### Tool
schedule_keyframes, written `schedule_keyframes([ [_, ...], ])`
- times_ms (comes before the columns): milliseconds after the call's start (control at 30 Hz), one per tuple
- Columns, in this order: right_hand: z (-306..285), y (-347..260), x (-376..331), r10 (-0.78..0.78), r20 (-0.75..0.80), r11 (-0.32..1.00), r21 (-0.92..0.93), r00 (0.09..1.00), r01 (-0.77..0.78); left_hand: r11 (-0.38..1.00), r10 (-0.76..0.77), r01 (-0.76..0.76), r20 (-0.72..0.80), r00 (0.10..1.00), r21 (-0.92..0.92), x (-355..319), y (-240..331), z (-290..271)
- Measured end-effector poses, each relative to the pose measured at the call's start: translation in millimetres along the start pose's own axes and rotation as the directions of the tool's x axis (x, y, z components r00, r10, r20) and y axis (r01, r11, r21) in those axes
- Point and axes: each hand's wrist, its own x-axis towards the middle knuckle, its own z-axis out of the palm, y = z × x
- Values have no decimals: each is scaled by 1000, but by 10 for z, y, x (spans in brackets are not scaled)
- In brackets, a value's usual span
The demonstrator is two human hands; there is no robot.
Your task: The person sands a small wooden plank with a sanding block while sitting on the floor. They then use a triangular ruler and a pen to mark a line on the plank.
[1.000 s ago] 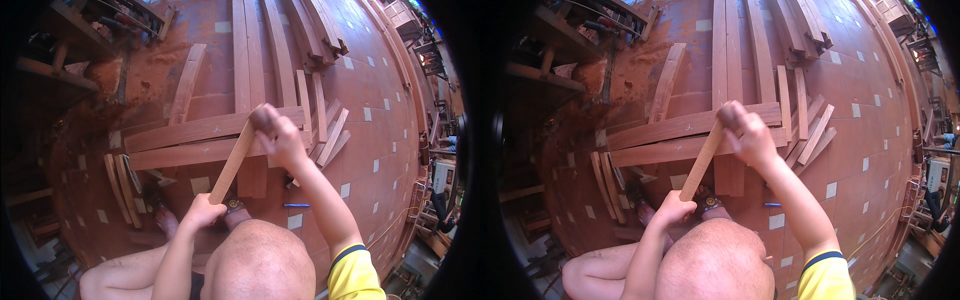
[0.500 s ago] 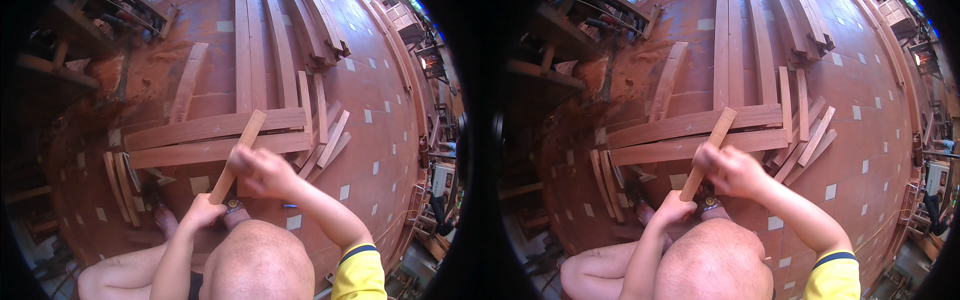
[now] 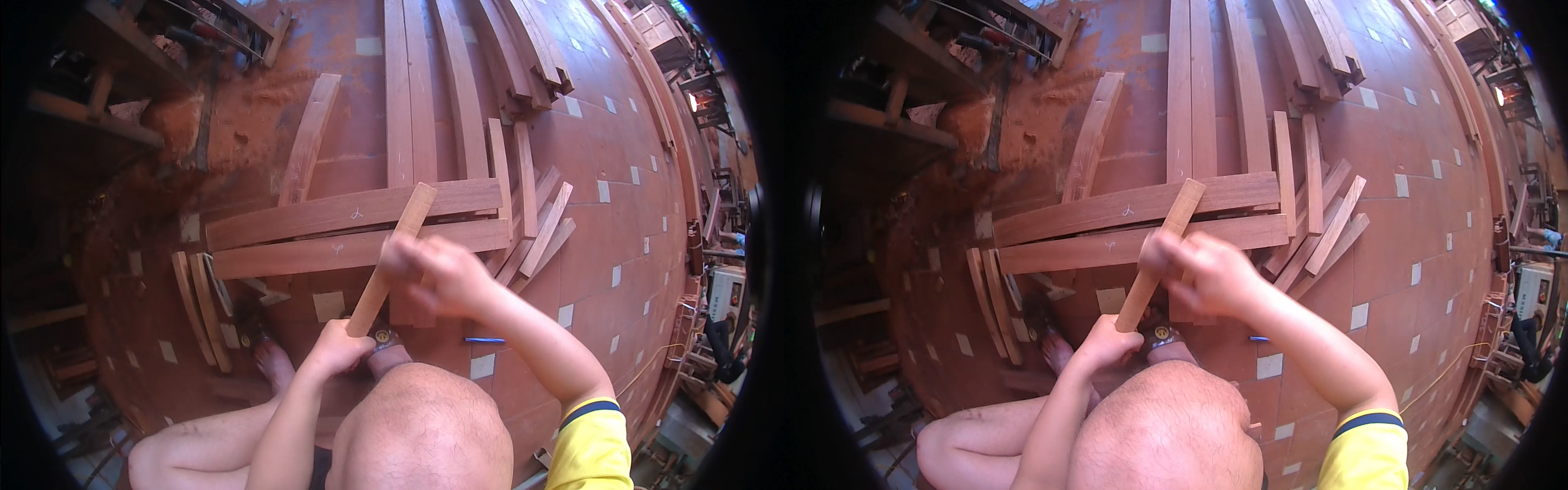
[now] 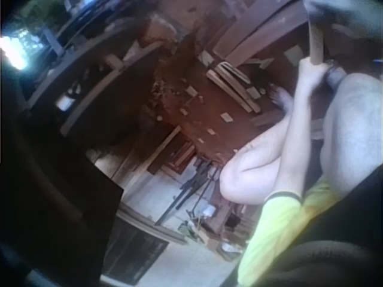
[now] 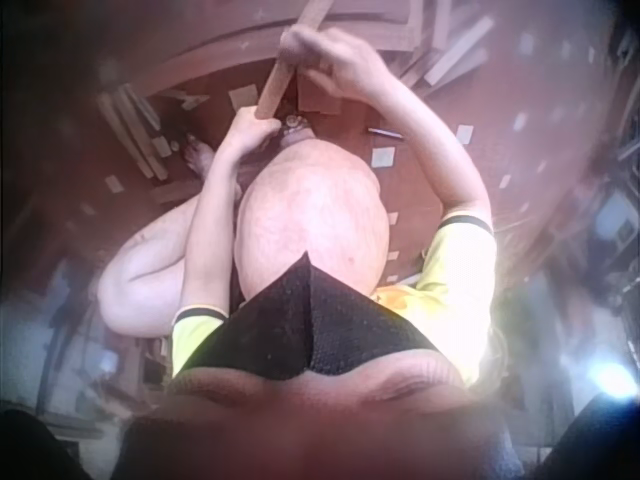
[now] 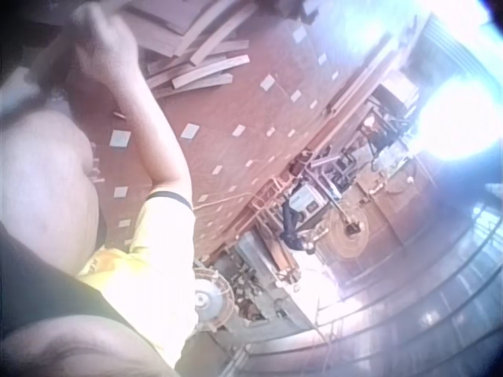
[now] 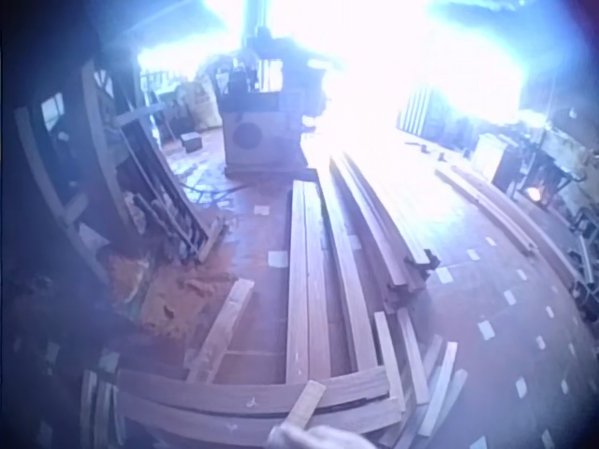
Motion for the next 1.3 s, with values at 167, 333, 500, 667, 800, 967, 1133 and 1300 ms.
schedule_keyframes([
  [167,-206,449,238,195,-331,959,-135,923,-251,999,-18,18,10,1000,39,-50,104,43],
  [333,121,-239,-63,29,54,999,26,998,-31,999,10,-10,-1,1000,37,6,4,-4],
  [500,-146,338,211,121,-265,972,-166,957,-169,1000,7,-7,-23,1000,13,-25,23,34],
  [667,22,130,101,135,-210,984,-88,968,-156,997,-40,38,16,999,63,-22,22,-20],
  [800,27,-303,-66,32,175,999,-18,984,-29,999,17,-17,-2,1000,46,8,-80,-18],
  [967,-253,477,232,220,-392,951,-117,893,-286,998,18,-18,3,1000,58,-62,61,10],
  [1133,103,-213,-49,30,-35,998,-60,999,-32,996,-31,32,-10,999,89,-57,21,-35],
  [1300,-59,101,86,8,-146,984,-174,989,-34,996,-4,5,-17,1000,86,-40,-21,-21],
])
